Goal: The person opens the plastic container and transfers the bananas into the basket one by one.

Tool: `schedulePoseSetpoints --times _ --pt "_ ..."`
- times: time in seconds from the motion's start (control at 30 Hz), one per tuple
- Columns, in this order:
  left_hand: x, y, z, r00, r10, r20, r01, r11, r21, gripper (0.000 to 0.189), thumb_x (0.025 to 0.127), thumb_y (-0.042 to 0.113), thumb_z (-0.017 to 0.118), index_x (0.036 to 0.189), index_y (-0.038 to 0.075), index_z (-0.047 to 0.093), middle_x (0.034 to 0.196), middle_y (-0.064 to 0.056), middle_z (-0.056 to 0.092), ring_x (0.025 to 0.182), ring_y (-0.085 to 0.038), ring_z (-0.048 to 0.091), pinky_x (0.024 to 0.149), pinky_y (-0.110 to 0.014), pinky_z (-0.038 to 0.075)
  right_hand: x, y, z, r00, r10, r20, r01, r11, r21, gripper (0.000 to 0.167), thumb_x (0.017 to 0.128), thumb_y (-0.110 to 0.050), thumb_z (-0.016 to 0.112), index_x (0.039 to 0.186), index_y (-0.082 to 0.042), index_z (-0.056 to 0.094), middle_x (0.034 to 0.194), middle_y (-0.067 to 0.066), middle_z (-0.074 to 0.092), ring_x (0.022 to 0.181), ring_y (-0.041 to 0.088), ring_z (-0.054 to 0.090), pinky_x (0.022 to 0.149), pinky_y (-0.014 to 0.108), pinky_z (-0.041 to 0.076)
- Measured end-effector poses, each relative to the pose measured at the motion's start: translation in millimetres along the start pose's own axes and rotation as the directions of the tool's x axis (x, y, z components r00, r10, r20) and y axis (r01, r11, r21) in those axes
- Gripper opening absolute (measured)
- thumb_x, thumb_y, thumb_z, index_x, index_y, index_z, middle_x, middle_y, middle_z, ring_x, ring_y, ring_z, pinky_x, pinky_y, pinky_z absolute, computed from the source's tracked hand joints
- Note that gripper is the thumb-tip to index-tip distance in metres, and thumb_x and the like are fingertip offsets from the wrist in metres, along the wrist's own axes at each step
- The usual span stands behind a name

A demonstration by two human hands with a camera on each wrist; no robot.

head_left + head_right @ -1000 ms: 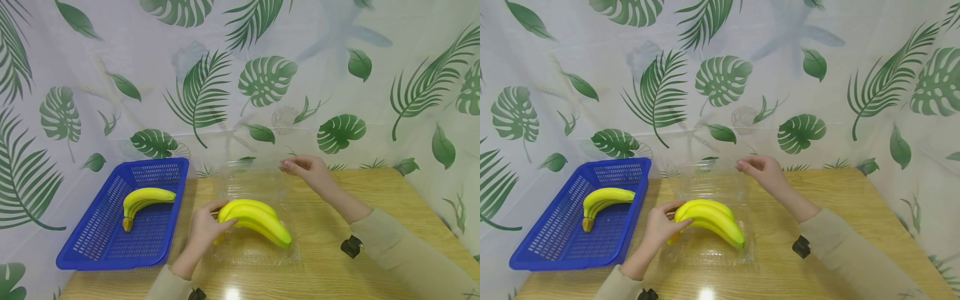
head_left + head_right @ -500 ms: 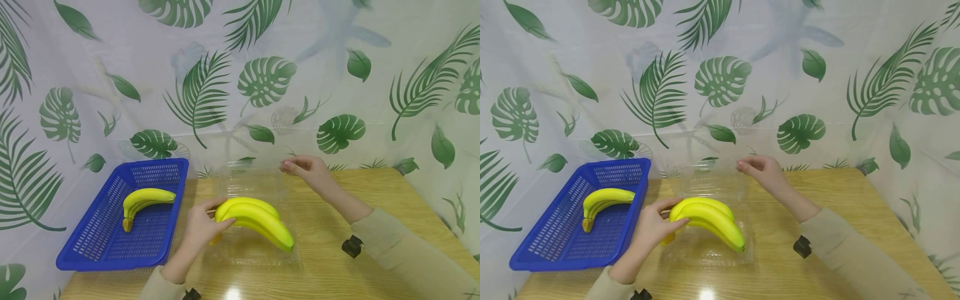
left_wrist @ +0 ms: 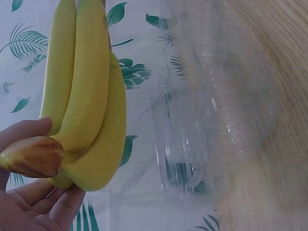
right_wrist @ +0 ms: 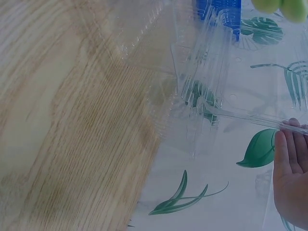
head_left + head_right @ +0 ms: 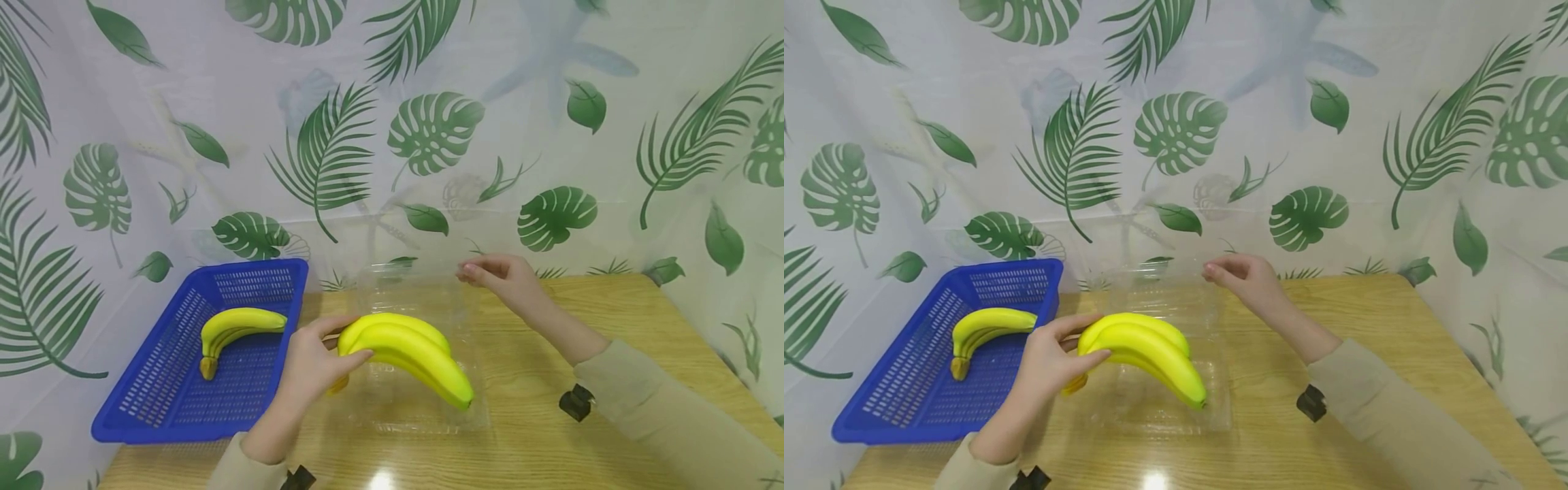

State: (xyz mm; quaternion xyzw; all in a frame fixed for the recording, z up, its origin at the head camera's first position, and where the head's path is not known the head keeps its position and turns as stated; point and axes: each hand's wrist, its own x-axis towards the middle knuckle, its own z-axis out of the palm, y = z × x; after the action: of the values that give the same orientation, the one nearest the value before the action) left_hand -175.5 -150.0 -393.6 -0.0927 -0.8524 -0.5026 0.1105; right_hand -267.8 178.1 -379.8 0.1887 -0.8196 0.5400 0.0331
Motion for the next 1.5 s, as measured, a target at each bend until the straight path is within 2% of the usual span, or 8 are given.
schedulePoseSetpoints --times 0.2,0.4,0.5,0.7,0.9,1.07,1.23,1.5 --pt "-0.3 3.0 -10.4 0.999 -0.033 -0.003 0.033 0.999 -0.004 0.052 0.078 0.004 0.092 0.127 0.002 0.075 0.127 -0.016 0.076 0.117 -0.033 0.074 0.098 -0.036 0.065 -0.9 0.6 -0.5 1.000 0.014 0.006 -0.014 1.000 -0.018 0.038 0.111 -0.024 0.060 0.130 0.007 0.070 0.126 0.026 0.075 0.102 -0.001 0.072 0.094 0.010 0.057" --pt "-1.5 5.5 -21.2 0.998 -0.058 -0.015 0.058 0.998 0.005 0.052 0.081 0.006 0.092 0.129 0.003 0.074 0.130 -0.017 0.074 0.116 -0.033 0.074 0.098 -0.036 0.065 -1.4 0.2 0.0 1.000 0.021 0.002 -0.021 0.999 -0.024 0.037 0.110 -0.024 0.061 0.129 0.006 0.071 0.125 0.025 0.076 0.106 0.009 0.075 0.094 0.010 0.057" --pt "-1.8 5.9 -26.4 0.998 -0.060 -0.020 0.061 0.998 0.010 0.053 0.081 0.006 0.091 0.131 0.004 0.074 0.132 -0.017 0.073 0.117 -0.034 0.073 0.099 -0.036 0.065 -1.3 0.5 0.4 1.000 0.020 0.002 -0.020 1.000 -0.024 0.037 0.110 -0.024 0.061 0.129 0.007 0.070 0.125 0.025 0.076 0.107 0.011 0.075 0.094 0.011 0.057" --pt "-2.6 5.0 -36.9 0.997 -0.066 -0.043 0.068 0.997 0.045 0.054 0.082 0.006 0.091 0.132 0.003 0.073 0.134 -0.018 0.072 0.118 -0.036 0.074 0.096 -0.035 0.065 -1.7 1.7 0.8 1.000 0.017 0.003 -0.017 1.000 -0.009 0.036 0.110 -0.023 0.061 0.128 0.006 0.071 0.125 0.026 0.076 0.104 0.004 0.074 0.094 0.011 0.058" --pt "-2.6 3.7 -47.9 0.995 -0.079 -0.059 0.083 0.994 0.077 0.055 0.084 0.008 0.090 0.135 0.002 0.071 0.139 -0.017 0.071 0.127 -0.035 0.069 0.102 -0.039 0.063 -1.5 2.5 1.3 1.000 0.016 0.007 -0.016 1.000 0.024 0.037 0.110 -0.021 0.060 0.129 0.009 0.069 0.126 0.028 0.075 0.101 -0.003 0.073 0.094 0.012 0.059" --pt "-1.9 1.0 -57.3 0.993 -0.089 -0.075 0.096 0.991 0.091 0.055 0.085 0.009 0.090 0.136 0.002 0.071 0.140 -0.017 0.070 0.131 -0.033 0.066 0.104 -0.039 0.062 -1.0 2.6 1.5 1.000 0.001 0.004 -0.002 0.999 0.044 0.037 0.110 -0.020 0.061 0.129 0.011 0.068 0.123 0.023 0.077 0.099 -0.005 0.073 0.094 0.013 0.059" --pt "-2.9 -1.9 -67.1 0.990 -0.115 -0.078 0.121 0.989 0.081 0.056 0.087 0.011 0.088 0.139 0.004 0.069 0.143 -0.018 0.067 0.126 -0.037 0.070 0.097 -0.031 0.065 -2.2 0.8 1.2 1.000 -0.010 0.005 0.010 0.998 0.067 0.037 0.110 -0.019 0.061 0.129 0.011 0.068 0.121 0.019 0.079 0.100 -0.006 0.073 0.095 0.013 0.059" --pt "-5.6 -7.5 -81.8 0.977 -0.195 -0.083 0.199 0.979 0.036 0.060 0.089 0.015 0.087 0.144 0.007 0.066 0.144 -0.021 0.066 0.120 -0.039 0.073 0.075 -0.016 0.063 -1.9 2.4 2.8 1.000 -0.012 0.003 0.012 0.997 0.081 0.037 0.110 -0.019 0.061 0.128 0.012 0.068 0.118 0.013 0.081 0.100 -0.005 0.073 0.094 0.014 0.060"
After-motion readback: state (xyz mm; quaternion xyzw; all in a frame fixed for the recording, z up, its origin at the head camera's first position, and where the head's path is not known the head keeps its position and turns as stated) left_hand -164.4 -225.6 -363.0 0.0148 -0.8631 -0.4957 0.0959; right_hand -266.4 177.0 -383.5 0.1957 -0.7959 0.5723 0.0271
